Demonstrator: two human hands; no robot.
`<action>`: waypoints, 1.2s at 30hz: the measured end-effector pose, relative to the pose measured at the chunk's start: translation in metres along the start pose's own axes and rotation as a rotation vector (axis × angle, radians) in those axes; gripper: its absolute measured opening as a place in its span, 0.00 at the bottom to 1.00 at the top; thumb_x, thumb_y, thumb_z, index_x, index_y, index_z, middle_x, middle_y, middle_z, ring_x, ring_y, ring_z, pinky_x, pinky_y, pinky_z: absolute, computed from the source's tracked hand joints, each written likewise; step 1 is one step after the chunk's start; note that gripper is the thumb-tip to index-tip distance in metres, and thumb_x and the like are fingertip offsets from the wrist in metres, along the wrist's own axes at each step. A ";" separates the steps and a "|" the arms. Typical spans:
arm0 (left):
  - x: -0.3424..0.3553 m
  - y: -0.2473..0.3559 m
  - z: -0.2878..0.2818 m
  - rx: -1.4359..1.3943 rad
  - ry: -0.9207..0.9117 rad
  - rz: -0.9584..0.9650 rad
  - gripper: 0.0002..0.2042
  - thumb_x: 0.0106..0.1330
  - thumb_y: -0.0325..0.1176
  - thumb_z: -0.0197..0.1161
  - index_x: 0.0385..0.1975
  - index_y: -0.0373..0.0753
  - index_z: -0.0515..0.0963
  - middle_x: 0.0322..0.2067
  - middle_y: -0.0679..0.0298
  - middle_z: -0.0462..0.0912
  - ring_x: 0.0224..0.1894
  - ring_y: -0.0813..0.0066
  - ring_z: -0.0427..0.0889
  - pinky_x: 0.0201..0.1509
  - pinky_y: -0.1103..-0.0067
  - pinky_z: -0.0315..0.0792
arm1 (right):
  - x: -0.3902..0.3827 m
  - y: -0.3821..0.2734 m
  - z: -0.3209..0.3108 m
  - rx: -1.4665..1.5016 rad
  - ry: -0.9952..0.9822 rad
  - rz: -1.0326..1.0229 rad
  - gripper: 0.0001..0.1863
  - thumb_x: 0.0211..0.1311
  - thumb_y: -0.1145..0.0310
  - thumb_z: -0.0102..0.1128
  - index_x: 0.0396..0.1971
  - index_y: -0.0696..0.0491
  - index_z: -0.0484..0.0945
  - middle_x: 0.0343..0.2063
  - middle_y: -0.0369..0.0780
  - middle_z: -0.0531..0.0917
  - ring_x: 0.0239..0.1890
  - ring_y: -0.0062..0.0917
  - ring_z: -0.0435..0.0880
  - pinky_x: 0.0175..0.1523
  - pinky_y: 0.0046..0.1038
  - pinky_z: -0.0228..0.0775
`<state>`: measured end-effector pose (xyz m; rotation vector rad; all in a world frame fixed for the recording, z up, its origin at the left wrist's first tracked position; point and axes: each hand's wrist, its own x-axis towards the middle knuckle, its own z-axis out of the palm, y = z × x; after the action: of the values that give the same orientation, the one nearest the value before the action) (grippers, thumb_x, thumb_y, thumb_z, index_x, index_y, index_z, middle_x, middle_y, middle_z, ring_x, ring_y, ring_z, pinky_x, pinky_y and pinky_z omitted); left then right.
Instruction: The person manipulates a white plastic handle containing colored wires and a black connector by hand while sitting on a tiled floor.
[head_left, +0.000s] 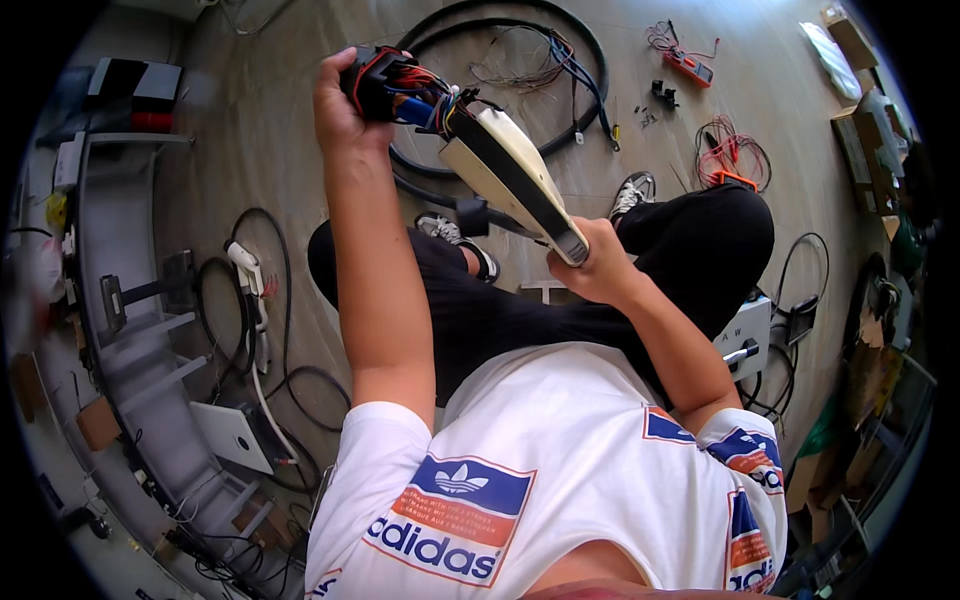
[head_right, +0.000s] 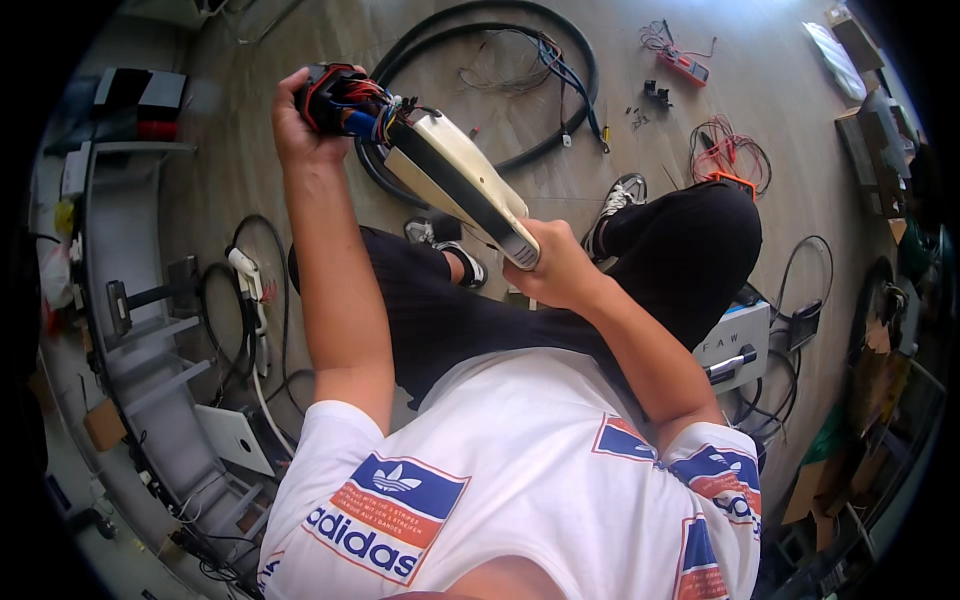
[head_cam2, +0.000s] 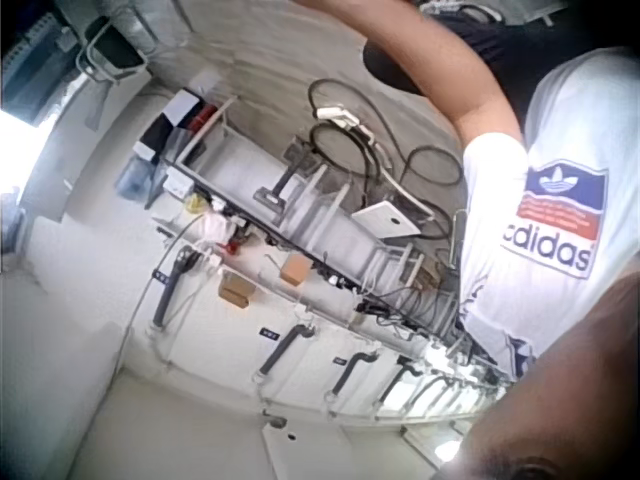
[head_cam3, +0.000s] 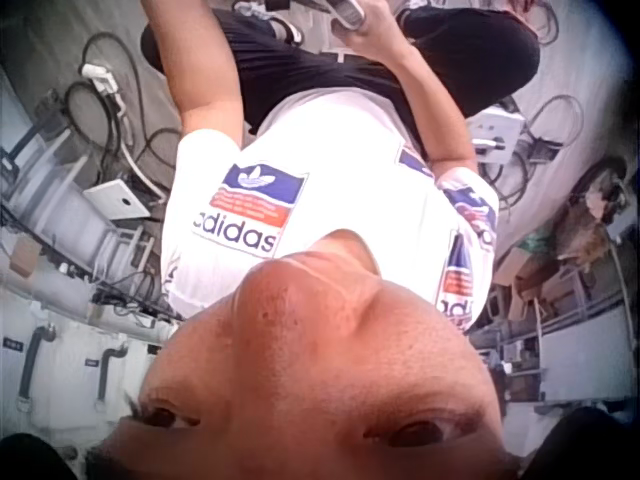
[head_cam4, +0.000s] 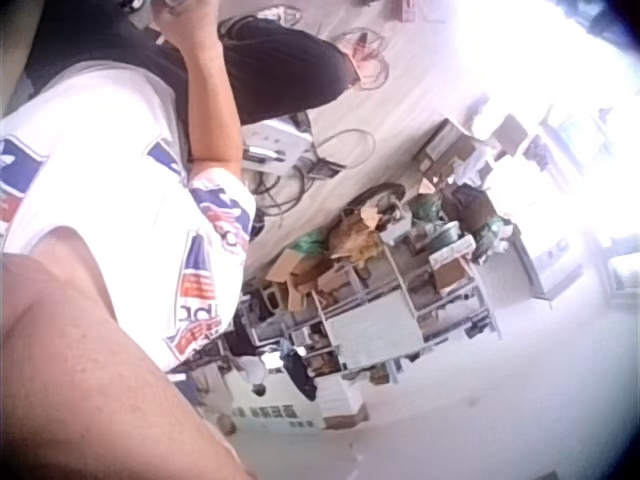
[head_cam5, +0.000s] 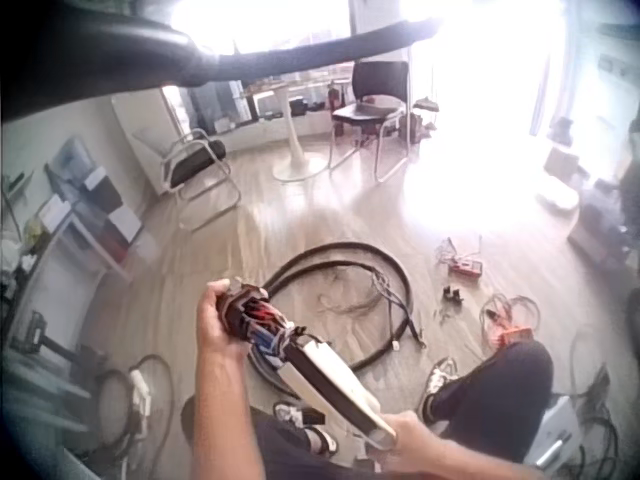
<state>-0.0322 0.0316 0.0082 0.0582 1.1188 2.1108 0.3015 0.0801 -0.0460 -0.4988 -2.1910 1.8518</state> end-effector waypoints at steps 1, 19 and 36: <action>-0.007 0.000 -0.006 -0.038 -0.223 0.044 0.22 0.58 0.43 0.62 0.47 0.33 0.75 0.42 0.42 0.81 0.46 0.46 0.80 0.52 0.59 0.76 | 0.002 0.001 -0.007 -0.011 -0.047 -0.010 0.06 0.47 0.78 0.60 0.27 0.60 0.75 0.17 0.42 0.76 0.18 0.23 0.71 0.29 0.27 0.69; -0.040 -0.031 0.022 -0.258 -0.144 0.158 0.19 0.52 0.41 0.62 0.42 0.38 0.73 0.35 0.53 0.79 0.42 0.51 0.80 0.40 0.60 0.80 | -0.010 0.022 -0.020 0.037 0.034 -0.017 0.06 0.48 0.79 0.60 0.28 0.60 0.75 0.16 0.39 0.74 0.18 0.18 0.71 0.27 0.24 0.68; -0.061 -0.007 0.018 -0.278 -0.373 0.048 0.24 0.54 0.43 0.61 0.49 0.36 0.72 0.40 0.51 0.78 0.47 0.49 0.78 0.50 0.56 0.77 | -0.023 0.016 -0.006 0.016 -0.145 -0.042 0.12 0.45 0.78 0.62 0.33 0.58 0.76 0.23 0.48 0.79 0.24 0.45 0.76 0.35 0.30 0.73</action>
<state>0.0227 0.0086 0.0321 0.3345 0.6066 2.1636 0.3266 0.0793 -0.0598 -0.3221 -2.2568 1.9380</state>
